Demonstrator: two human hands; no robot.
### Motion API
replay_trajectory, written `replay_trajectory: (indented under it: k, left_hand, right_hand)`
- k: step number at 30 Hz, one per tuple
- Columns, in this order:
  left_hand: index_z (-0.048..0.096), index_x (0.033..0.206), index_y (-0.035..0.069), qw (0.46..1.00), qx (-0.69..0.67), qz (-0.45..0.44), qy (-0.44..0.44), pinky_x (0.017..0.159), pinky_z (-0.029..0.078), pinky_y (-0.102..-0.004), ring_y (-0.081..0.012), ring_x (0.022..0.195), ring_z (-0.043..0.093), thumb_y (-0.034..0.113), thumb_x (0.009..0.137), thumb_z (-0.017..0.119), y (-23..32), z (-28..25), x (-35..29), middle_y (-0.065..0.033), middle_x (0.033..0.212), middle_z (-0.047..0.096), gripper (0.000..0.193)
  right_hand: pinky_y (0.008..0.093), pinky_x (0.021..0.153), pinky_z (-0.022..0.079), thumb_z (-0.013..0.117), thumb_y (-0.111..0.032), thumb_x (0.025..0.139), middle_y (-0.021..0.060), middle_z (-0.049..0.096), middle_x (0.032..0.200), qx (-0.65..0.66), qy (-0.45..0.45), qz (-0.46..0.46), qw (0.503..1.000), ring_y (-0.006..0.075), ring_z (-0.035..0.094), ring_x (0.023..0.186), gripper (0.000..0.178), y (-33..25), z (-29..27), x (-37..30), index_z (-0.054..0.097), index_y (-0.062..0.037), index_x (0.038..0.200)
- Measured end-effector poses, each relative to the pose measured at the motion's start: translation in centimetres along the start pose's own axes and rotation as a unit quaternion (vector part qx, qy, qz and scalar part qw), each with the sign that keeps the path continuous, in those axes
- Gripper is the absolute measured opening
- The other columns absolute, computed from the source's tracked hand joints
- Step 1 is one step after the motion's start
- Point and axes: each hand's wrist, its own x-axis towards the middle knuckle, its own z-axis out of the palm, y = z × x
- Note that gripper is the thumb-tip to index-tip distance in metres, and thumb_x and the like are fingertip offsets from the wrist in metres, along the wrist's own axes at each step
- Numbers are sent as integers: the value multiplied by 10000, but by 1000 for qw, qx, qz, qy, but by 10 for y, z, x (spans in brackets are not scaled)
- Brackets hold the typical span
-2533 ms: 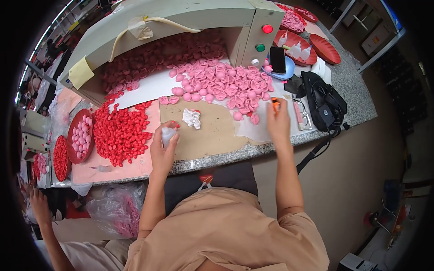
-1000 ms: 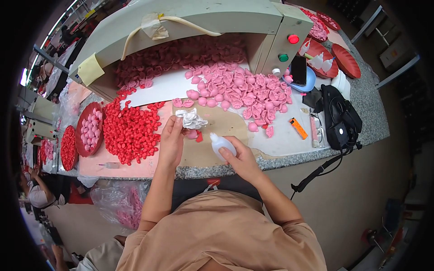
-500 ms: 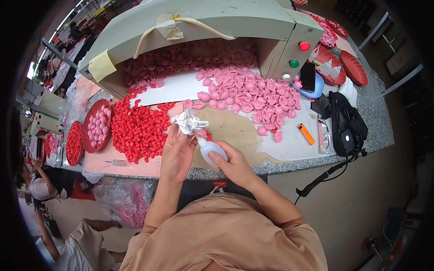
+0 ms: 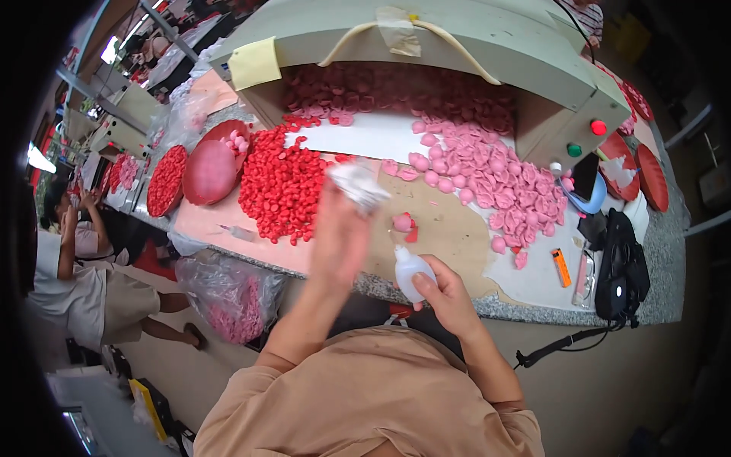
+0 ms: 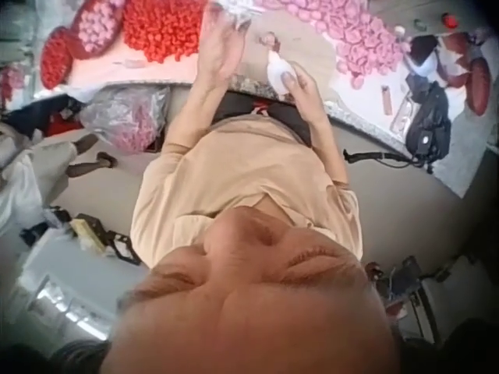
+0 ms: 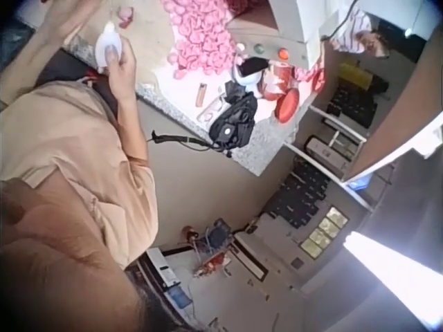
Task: Assembling small plastic toy components at a factory workbench.
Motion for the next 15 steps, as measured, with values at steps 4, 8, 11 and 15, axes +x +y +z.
replay_trajectory:
  k: [4, 8, 11, 15]
  left_hand:
    - [413, 1198, 13, 972, 180, 152, -8, 968, 412, -348, -180, 1051, 538, -5, 865, 522, 55, -12, 31, -114, 1148, 547, 350]
    - [501, 1137, -22, 918, 395, 45, -5, 858, 455, -247, -124, 945, 580, -5, 869, 537, 19, -27, 42, -83, 1026, 609, 271]
    - [558, 1137, 31, 875, 469, -49, -106, 838, 448, -257, -118, 925, 566, 52, 875, 551, -28, -32, 58, -49, 1005, 599, 263]
    - [560, 1187, 78, 779, 603, 0, -173, 899, 430, -299, -153, 1063, 516, 107, 868, 583, -41, -29, 74, -79, 1184, 528, 321]
  right_hand:
    - [256, 622, 494, 488, -193, 921, 134, 616, 983, 31, 35, -4, 999, 141, 598, 715, 321, 17, -14, -13, 422, -23, 1185]
    - [322, 787, 498, 475, -106, 913, 164, 548, 1144, 62, 46, -44, 996, 237, 619, 921, 342, 33, -19, 0, 354, -35, 1224]
    - [366, 913, 441, 449, -94, 923, 160, 500, 1244, 81, 28, -31, 996, 265, 545, 1109, 360, 35, -11, 16, 338, -31, 1260]
    - [343, 993, 352, 441, -150, 935, 123, 446, 1322, 71, 29, 38, 996, 202, 429, 1230, 435, 46, -27, 32, 320, -2, 1325]
